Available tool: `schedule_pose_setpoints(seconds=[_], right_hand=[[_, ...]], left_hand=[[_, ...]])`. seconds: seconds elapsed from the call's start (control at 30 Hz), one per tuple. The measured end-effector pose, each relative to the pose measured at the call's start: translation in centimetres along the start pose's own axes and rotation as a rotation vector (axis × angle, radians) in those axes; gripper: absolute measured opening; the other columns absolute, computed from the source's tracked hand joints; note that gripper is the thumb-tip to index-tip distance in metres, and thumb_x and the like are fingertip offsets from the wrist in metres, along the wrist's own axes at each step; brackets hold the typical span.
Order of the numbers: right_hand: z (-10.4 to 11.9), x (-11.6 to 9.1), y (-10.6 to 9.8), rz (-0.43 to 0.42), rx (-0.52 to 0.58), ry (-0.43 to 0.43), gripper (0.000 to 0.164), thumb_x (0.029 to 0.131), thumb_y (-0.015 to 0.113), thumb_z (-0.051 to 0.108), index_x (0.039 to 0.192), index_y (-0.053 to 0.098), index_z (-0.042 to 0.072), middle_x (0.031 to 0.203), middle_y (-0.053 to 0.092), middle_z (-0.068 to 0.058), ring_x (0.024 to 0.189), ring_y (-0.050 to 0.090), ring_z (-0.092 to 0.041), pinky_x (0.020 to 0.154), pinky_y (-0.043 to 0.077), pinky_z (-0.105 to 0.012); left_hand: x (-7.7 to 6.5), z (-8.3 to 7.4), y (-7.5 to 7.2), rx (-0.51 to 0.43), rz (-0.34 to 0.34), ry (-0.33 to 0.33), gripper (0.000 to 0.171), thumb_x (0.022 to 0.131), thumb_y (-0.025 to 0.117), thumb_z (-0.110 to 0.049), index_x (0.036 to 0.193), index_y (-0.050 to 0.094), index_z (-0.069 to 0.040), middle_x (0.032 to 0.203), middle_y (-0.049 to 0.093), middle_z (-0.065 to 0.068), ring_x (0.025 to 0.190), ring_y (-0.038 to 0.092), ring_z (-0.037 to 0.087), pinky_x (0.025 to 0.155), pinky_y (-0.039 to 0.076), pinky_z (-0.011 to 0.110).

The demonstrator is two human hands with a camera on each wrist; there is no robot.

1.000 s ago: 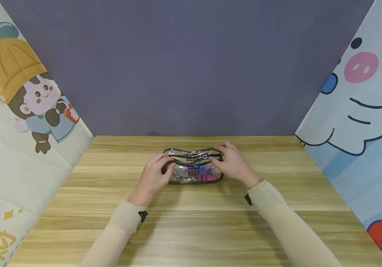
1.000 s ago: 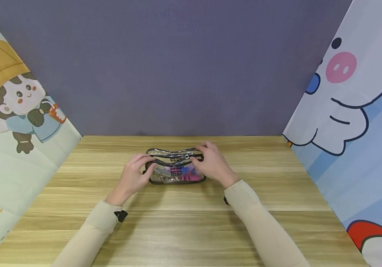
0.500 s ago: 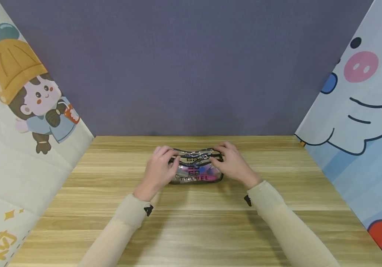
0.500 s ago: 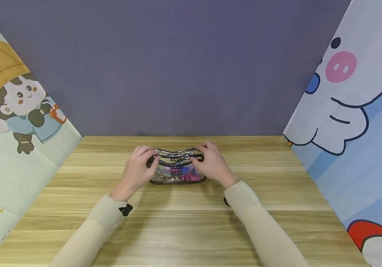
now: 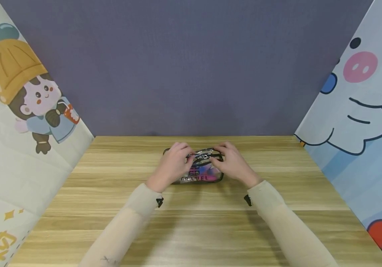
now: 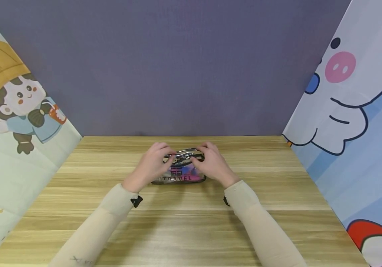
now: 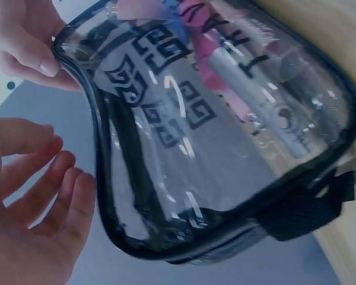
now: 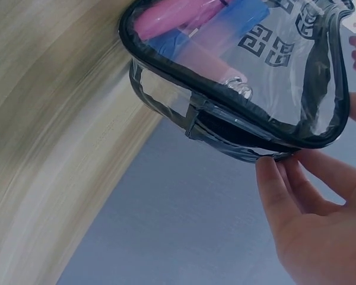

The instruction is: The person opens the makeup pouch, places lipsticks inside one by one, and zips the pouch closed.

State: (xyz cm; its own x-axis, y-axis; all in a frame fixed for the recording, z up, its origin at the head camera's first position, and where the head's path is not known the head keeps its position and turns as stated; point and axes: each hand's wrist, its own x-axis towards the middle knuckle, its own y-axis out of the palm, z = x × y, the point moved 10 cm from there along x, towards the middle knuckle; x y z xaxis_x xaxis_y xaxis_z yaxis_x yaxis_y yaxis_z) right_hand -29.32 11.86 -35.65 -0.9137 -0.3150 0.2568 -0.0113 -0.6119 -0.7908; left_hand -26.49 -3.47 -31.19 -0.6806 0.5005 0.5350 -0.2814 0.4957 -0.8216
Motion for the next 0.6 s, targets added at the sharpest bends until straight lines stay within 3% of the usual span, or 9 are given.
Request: schedule_pose_setpoints(seconds=[0.2,0.6], right_hand=[[-0.1,0.0,0.0,0.008,-0.001,0.002,0.061,0.097,0.065,0.036,0.138,0.056,-0.008,0.139,0.05,-0.022,0.12,0.054,-0.038,0.101,0.048,-0.054],[0.0,0.0,0.1,0.026,0.019,0.014,0.06,0.097,0.066,0.033,0.139,0.055,-0.009,0.139,0.049,-0.022,0.121,0.054,-0.038,0.099,0.05,-0.053]], left_hand=[[1.4,-1.0,1.0,0.007,0.108,0.024,0.013,0.093,0.072,-0.01,0.105,0.075,-0.006,0.105,0.07,0.005,0.102,0.063,0.024,0.094,0.055,0.035],[2.9,-1.9,3.2,0.045,0.295,0.036,0.015,0.096,0.069,-0.011,0.109,0.074,-0.008,0.108,0.069,0.005,0.102,0.062,0.023,0.092,0.055,0.033]])
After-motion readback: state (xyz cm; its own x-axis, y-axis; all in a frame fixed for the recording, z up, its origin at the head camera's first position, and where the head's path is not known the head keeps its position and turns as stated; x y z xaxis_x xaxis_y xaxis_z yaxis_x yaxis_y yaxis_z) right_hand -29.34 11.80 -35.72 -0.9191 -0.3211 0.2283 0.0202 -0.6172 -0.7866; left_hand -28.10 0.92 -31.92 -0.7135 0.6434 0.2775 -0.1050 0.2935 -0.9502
